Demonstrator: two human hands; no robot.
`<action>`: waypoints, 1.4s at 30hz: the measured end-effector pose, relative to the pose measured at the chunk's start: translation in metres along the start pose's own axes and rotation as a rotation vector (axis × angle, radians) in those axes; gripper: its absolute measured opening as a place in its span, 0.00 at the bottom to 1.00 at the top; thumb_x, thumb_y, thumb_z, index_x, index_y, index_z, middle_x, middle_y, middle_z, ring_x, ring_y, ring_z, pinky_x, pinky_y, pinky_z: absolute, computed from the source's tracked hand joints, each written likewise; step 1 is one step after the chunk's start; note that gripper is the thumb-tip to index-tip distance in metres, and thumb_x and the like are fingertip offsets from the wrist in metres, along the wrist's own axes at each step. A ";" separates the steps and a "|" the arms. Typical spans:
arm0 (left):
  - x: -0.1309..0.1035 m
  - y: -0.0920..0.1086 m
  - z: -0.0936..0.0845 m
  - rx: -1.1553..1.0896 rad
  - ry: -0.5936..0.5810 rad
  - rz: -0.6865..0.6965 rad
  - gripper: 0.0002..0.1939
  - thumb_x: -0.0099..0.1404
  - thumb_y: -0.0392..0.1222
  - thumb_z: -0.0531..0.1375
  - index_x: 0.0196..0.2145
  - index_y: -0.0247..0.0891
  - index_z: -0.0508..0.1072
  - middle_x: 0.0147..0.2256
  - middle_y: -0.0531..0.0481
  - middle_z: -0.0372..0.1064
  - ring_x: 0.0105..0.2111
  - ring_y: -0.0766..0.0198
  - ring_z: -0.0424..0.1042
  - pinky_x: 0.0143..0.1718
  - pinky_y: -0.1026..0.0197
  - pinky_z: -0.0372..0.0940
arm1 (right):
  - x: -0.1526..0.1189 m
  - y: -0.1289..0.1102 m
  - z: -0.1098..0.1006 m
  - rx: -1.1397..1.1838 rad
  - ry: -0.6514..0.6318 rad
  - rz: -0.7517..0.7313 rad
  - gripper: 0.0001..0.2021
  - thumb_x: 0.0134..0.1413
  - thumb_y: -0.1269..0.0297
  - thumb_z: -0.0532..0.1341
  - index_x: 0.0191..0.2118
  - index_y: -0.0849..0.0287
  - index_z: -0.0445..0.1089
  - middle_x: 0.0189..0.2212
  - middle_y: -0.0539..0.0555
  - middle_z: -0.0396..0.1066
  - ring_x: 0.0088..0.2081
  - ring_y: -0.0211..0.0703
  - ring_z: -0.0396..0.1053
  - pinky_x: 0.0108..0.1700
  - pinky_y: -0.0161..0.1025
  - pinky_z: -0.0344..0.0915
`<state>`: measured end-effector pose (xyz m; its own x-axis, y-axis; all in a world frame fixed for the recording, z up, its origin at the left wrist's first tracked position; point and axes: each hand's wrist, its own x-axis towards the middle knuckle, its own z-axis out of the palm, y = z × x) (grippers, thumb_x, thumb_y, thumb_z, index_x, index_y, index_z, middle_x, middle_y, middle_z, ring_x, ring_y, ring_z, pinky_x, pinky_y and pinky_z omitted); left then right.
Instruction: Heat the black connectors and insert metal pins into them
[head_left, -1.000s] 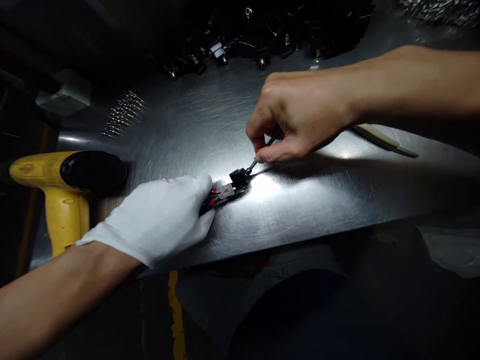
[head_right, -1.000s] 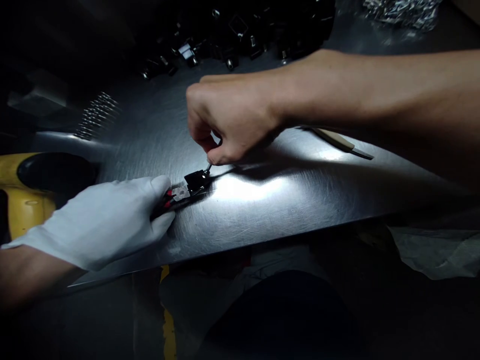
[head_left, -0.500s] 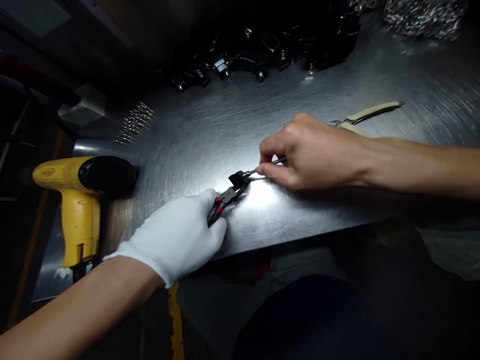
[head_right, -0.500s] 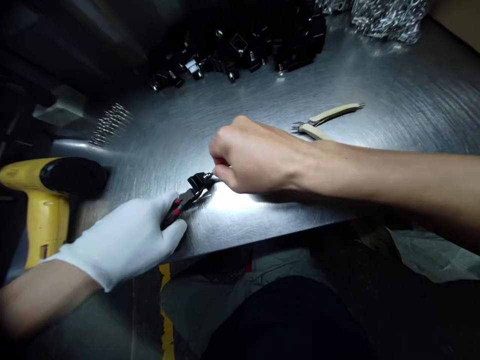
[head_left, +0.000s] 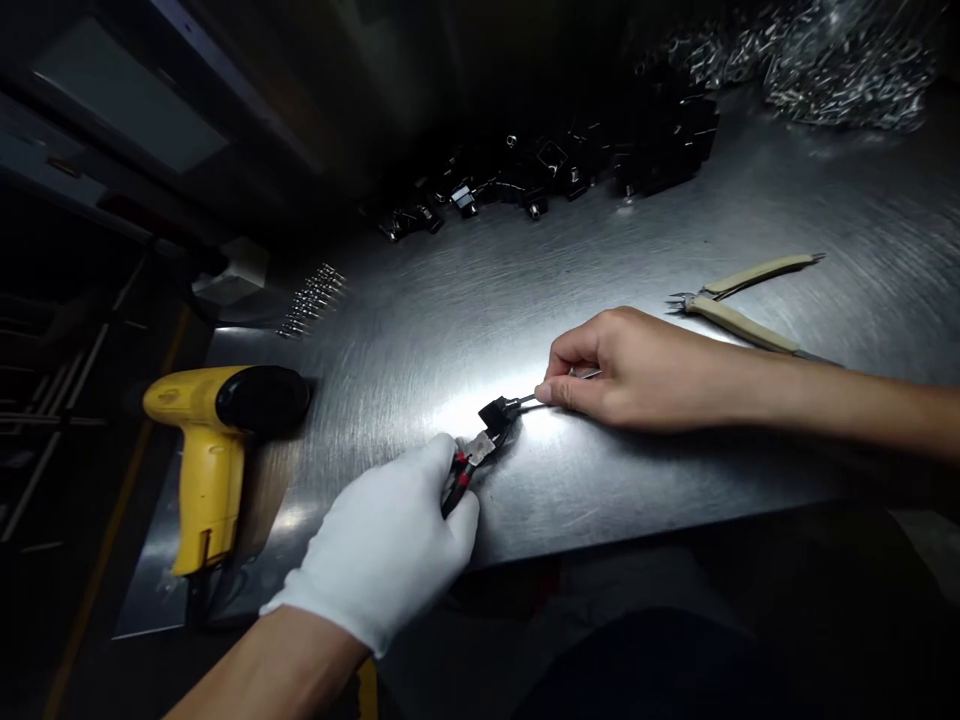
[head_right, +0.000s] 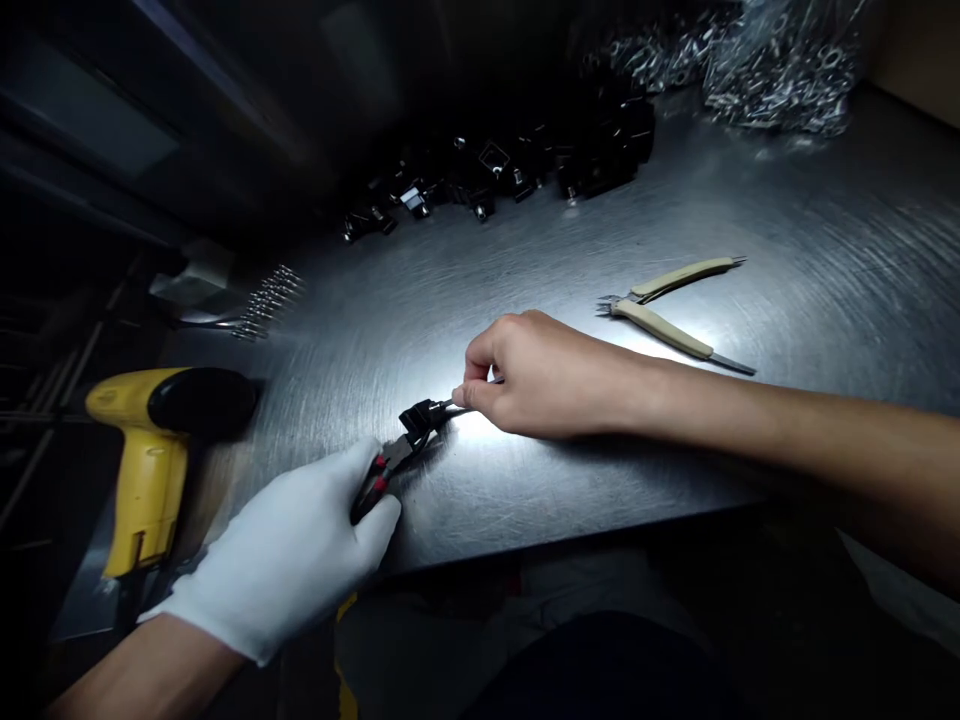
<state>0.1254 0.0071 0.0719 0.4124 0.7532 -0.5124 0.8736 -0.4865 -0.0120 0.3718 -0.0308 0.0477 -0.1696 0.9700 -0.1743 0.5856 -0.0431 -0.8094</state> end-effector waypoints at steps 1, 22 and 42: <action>0.000 -0.001 0.000 0.006 0.000 0.000 0.06 0.65 0.43 0.50 0.31 0.44 0.63 0.24 0.53 0.69 0.23 0.60 0.69 0.24 0.59 0.56 | 0.001 0.001 -0.003 0.010 -0.016 -0.001 0.08 0.57 0.57 0.66 0.32 0.55 0.77 0.22 0.45 0.72 0.19 0.33 0.63 0.18 0.33 0.55; 0.022 -0.014 -0.010 0.145 -0.006 0.174 0.07 0.65 0.47 0.51 0.32 0.45 0.64 0.25 0.50 0.70 0.23 0.55 0.70 0.24 0.57 0.56 | 0.029 0.032 -0.012 -0.543 0.047 -0.595 0.17 0.61 0.62 0.55 0.21 0.58 0.64 0.19 0.47 0.61 0.23 0.36 0.55 0.27 0.41 0.43; 0.026 -0.011 -0.018 0.241 -0.028 0.163 0.09 0.65 0.50 0.50 0.34 0.44 0.63 0.27 0.48 0.71 0.26 0.54 0.72 0.26 0.56 0.59 | 0.085 0.032 -0.023 -0.748 0.088 -0.625 0.16 0.52 0.61 0.55 0.16 0.58 0.63 0.15 0.48 0.53 0.22 0.37 0.45 0.30 0.41 0.41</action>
<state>0.1308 0.0402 0.0746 0.5325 0.6454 -0.5476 0.7084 -0.6939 -0.1290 0.3943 0.0553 0.0195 -0.5787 0.7818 0.2320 0.7669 0.6185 -0.1714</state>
